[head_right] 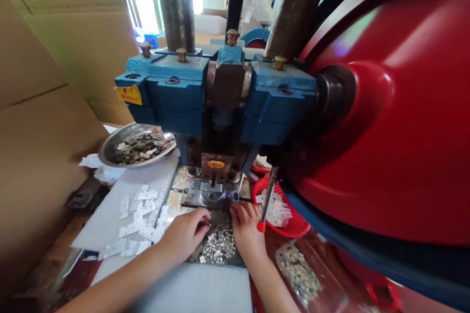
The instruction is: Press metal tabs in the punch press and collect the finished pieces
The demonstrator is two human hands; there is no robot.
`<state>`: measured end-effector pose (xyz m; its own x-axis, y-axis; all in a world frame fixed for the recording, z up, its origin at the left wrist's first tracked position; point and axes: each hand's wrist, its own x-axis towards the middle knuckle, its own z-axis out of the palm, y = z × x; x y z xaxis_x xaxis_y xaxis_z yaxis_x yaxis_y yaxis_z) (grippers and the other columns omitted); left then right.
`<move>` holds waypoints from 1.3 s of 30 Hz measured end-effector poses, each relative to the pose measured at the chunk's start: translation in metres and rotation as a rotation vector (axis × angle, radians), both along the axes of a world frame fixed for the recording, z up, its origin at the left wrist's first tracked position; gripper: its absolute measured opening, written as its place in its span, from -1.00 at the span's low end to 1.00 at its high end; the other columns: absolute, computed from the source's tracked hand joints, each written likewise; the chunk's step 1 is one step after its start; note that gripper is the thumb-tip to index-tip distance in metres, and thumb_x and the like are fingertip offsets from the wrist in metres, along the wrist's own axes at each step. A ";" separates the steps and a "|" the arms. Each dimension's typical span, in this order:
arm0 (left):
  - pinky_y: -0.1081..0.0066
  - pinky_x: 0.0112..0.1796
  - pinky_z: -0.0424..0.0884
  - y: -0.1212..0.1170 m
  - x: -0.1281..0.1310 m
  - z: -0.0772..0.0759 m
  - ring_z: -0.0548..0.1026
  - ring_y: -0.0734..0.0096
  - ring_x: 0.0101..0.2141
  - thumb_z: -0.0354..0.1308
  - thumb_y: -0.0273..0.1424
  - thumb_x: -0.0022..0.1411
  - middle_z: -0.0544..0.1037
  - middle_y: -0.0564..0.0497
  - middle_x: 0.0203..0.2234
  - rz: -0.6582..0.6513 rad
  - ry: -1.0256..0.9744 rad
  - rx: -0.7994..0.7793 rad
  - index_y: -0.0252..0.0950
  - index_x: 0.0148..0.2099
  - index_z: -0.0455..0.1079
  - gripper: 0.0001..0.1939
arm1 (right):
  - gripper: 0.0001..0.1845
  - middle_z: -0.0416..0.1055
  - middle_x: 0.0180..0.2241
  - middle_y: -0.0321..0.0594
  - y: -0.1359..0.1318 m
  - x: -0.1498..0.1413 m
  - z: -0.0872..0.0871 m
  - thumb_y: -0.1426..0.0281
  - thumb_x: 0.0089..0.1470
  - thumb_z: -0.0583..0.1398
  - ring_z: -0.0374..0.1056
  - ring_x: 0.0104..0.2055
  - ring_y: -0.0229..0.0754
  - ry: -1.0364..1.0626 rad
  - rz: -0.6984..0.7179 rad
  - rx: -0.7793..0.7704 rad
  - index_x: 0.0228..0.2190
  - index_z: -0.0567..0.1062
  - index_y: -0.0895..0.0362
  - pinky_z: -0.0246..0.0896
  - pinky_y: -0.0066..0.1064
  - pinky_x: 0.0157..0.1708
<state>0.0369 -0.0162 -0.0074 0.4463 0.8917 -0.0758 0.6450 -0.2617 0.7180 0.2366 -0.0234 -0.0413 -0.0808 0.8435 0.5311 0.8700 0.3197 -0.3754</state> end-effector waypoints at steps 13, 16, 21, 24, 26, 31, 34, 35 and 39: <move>0.32 -0.25 0.40 0.020 -0.030 0.004 0.47 0.32 -0.33 0.08 -0.32 0.13 0.54 -0.05 -0.29 0.376 -0.440 -0.328 -0.32 -0.03 0.42 -0.64 | -0.79 0.41 -0.35 -0.17 0.048 -0.046 0.033 0.32 0.12 0.11 0.25 -0.14 -0.08 -0.072 -0.038 -0.008 -0.41 0.54 0.08 0.11 -0.16 -0.01; 0.39 -0.40 0.39 0.028 -0.037 0.006 0.43 0.39 -0.47 0.02 -0.28 0.17 0.51 0.01 -0.45 0.396 -0.470 -0.339 -0.32 -0.07 0.44 -0.65 | -0.78 0.42 -0.32 -0.19 0.037 -0.043 0.039 0.27 0.13 0.11 0.24 -0.06 -0.06 -0.145 -0.005 0.010 -0.28 0.55 0.00 -0.04 -0.05 0.11; 0.37 -0.29 0.40 0.044 -0.033 0.017 0.48 0.38 -0.41 0.09 -0.37 0.11 0.55 0.03 -0.39 0.346 -0.442 -0.231 -0.26 -0.09 0.46 -0.70 | -0.69 0.44 -0.18 -0.19 0.025 -0.038 0.031 0.23 0.13 0.11 0.19 0.04 0.01 -0.201 0.036 -0.002 -0.10 0.47 -0.02 -0.05 0.04 0.12; 0.36 -0.23 0.39 0.051 -0.021 0.024 0.50 0.34 -0.33 0.14 -0.38 0.10 0.57 0.04 -0.38 0.332 -0.382 -0.121 -0.25 -0.21 0.49 -0.80 | -0.67 0.40 -0.11 -0.14 0.022 -0.033 0.020 0.23 0.15 0.09 0.20 0.05 0.00 -0.129 0.045 0.038 -0.08 0.44 0.04 0.07 0.02 0.07; 0.35 -0.21 0.38 0.056 -0.012 0.027 0.50 0.33 -0.30 0.12 -0.38 0.13 0.58 0.03 -0.35 0.302 -0.330 -0.034 -0.24 -0.25 0.50 -0.84 | -0.67 0.38 -0.09 -0.10 0.022 -0.030 0.016 0.25 0.16 0.07 0.22 0.03 -0.03 -0.052 0.033 0.061 -0.08 0.43 0.07 0.14 -0.01 0.03; 0.31 -0.16 0.35 0.065 0.005 0.024 0.49 0.29 -0.23 0.12 -0.38 0.16 0.57 0.00 -0.31 0.267 -0.159 0.141 -0.22 -0.26 0.53 -0.84 | -0.70 0.38 -0.09 -0.12 0.025 -0.028 0.020 0.28 0.16 0.07 0.21 0.04 -0.04 0.013 0.044 0.044 -0.10 0.44 0.05 0.13 0.01 0.04; 0.30 -0.16 0.33 0.068 0.007 0.020 0.48 0.29 -0.24 0.13 -0.38 0.16 0.56 0.00 -0.34 0.271 -0.106 0.195 -0.22 -0.26 0.53 -0.84 | -0.72 0.39 -0.11 -0.13 0.029 -0.029 0.022 0.27 0.16 0.07 0.19 0.06 -0.02 -0.011 0.060 0.026 -0.12 0.45 0.05 0.10 0.02 0.06; 0.30 -0.16 0.33 0.068 0.007 0.019 0.47 0.29 -0.24 0.13 -0.39 0.16 0.56 0.01 -0.34 0.273 -0.100 0.215 -0.22 -0.27 0.53 -0.85 | -0.72 0.39 -0.12 -0.13 0.030 -0.030 0.022 0.27 0.16 0.07 0.19 0.07 -0.02 -0.014 0.062 0.022 -0.13 0.46 0.05 0.10 0.02 0.07; 0.30 -0.16 0.33 0.069 0.006 0.016 0.46 0.29 -0.25 0.15 -0.40 0.15 0.54 0.00 -0.37 0.281 -0.091 0.285 -0.23 -0.29 0.53 -0.87 | -0.71 0.39 -0.14 -0.13 0.031 -0.030 0.022 0.26 0.17 0.05 0.19 0.06 -0.03 -0.025 0.063 0.014 -0.14 0.47 0.05 0.09 -0.01 0.07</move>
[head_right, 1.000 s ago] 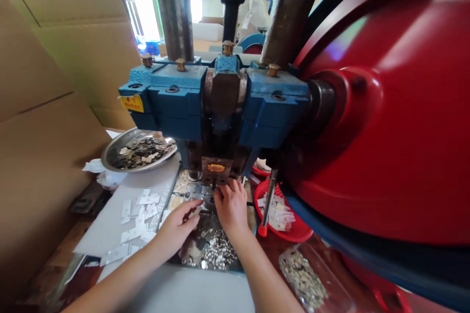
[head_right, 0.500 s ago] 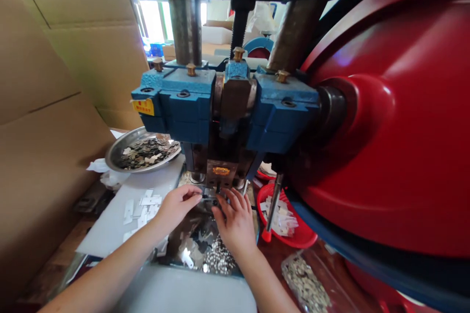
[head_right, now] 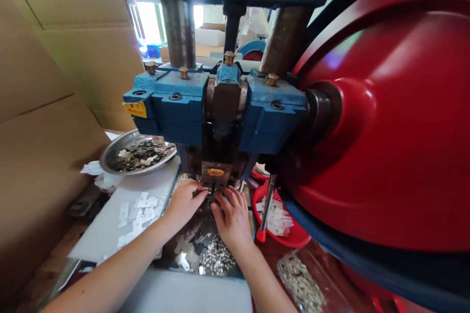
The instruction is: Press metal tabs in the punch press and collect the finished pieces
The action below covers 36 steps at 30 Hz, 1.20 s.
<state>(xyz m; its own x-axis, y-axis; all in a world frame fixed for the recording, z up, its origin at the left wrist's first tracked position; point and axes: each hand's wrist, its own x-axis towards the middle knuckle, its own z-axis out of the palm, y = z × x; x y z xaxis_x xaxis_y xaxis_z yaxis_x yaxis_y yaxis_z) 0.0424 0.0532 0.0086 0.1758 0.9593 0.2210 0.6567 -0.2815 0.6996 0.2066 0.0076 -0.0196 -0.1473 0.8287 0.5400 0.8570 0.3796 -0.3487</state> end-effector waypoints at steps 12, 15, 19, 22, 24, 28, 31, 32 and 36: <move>0.23 -0.05 0.28 0.009 0.002 -0.012 0.41 0.24 -0.16 0.14 -0.44 0.09 0.49 -0.04 -0.28 -0.021 -0.132 -0.118 -0.23 -0.25 0.50 -0.83 | -0.71 0.43 -0.14 -0.19 -0.005 -0.004 0.023 0.16 0.11 0.13 0.18 0.06 0.06 -0.302 -0.072 0.001 -0.17 0.50 -0.05 -0.14 0.10 0.14; 0.24 -0.03 0.28 0.013 0.003 -0.017 0.41 0.25 -0.14 0.11 -0.46 0.09 0.49 -0.04 -0.24 -0.053 -0.178 -0.167 -0.24 -0.20 0.49 -0.79 | -0.73 0.44 -0.17 -0.18 -0.003 -0.005 0.027 0.19 0.12 0.13 0.19 0.05 0.05 -0.323 -0.072 0.003 -0.18 0.51 -0.04 -0.12 0.10 0.13; 0.25 -0.02 0.28 0.014 0.006 -0.019 0.42 0.25 -0.13 0.08 -0.49 0.09 0.50 -0.07 -0.23 -0.075 -0.181 -0.172 -0.28 -0.19 0.48 -0.76 | -0.74 0.45 -0.17 -0.17 0.001 -0.005 0.028 0.20 0.13 0.12 0.19 0.07 0.06 -0.295 -0.065 -0.011 -0.19 0.51 -0.04 -0.09 0.13 0.12; 0.23 0.00 0.27 0.012 0.003 -0.014 0.42 0.24 -0.12 0.11 -0.46 0.09 0.49 -0.08 -0.20 -0.042 -0.189 -0.139 -0.28 -0.16 0.47 -0.76 | -0.72 0.45 -0.12 -0.17 0.000 0.004 0.021 0.21 0.14 0.09 0.23 0.05 0.03 -0.121 -0.032 -0.047 -0.17 0.50 0.00 0.01 0.08 0.09; 0.22 -0.02 0.29 0.009 -0.007 -0.008 0.41 0.23 -0.11 0.12 -0.43 0.10 0.48 -0.07 -0.18 -0.005 -0.199 -0.115 -0.27 -0.14 0.45 -0.75 | -0.67 0.47 -0.14 -0.13 -0.007 0.016 0.012 0.20 0.15 0.04 0.32 -0.03 -0.02 0.105 -0.057 -0.080 -0.18 0.50 0.06 0.18 -0.04 0.01; 0.21 0.00 0.27 -0.004 -0.045 0.000 0.39 0.22 -0.07 0.07 -0.41 0.14 0.47 -0.05 -0.15 0.027 -0.138 -0.066 -0.23 -0.14 0.43 -0.77 | -0.53 0.52 -0.29 -0.10 -0.040 0.046 -0.008 0.05 0.14 -0.03 0.43 -0.22 -0.05 0.687 -0.273 -0.218 -0.22 0.52 0.05 0.35 -0.21 -0.20; 0.19 0.00 0.27 -0.018 -0.085 -0.005 0.38 0.19 -0.06 0.03 -0.35 0.18 0.46 -0.05 -0.15 0.038 -0.021 -0.106 -0.20 -0.14 0.44 -0.77 | -0.44 0.52 -0.24 -0.09 -0.066 0.059 -0.016 -0.04 0.09 -0.03 0.40 -0.11 0.00 0.907 -0.282 -0.267 -0.15 0.51 0.06 0.32 -0.18 -0.11; 0.19 0.00 0.28 -0.023 -0.099 -0.008 0.39 0.19 -0.07 0.03 -0.33 0.18 0.46 -0.04 -0.14 0.041 0.024 -0.115 -0.19 -0.14 0.44 -0.76 | -0.42 0.51 -0.21 -0.08 -0.070 0.060 -0.016 -0.05 0.08 -0.02 0.39 -0.07 0.01 0.928 -0.270 -0.271 -0.12 0.49 0.07 0.29 -0.15 -0.08; 0.18 0.04 0.21 -0.033 -0.141 -0.023 0.35 0.14 -0.02 0.06 -0.27 0.17 0.44 -0.04 -0.07 0.034 0.232 -0.102 -0.17 -0.05 0.42 -0.70 | -0.35 0.51 -0.21 -0.05 -0.067 0.052 -0.014 -0.08 0.10 -0.06 0.40 -0.10 0.02 0.865 -0.225 -0.233 -0.01 0.40 0.08 0.29 -0.13 -0.11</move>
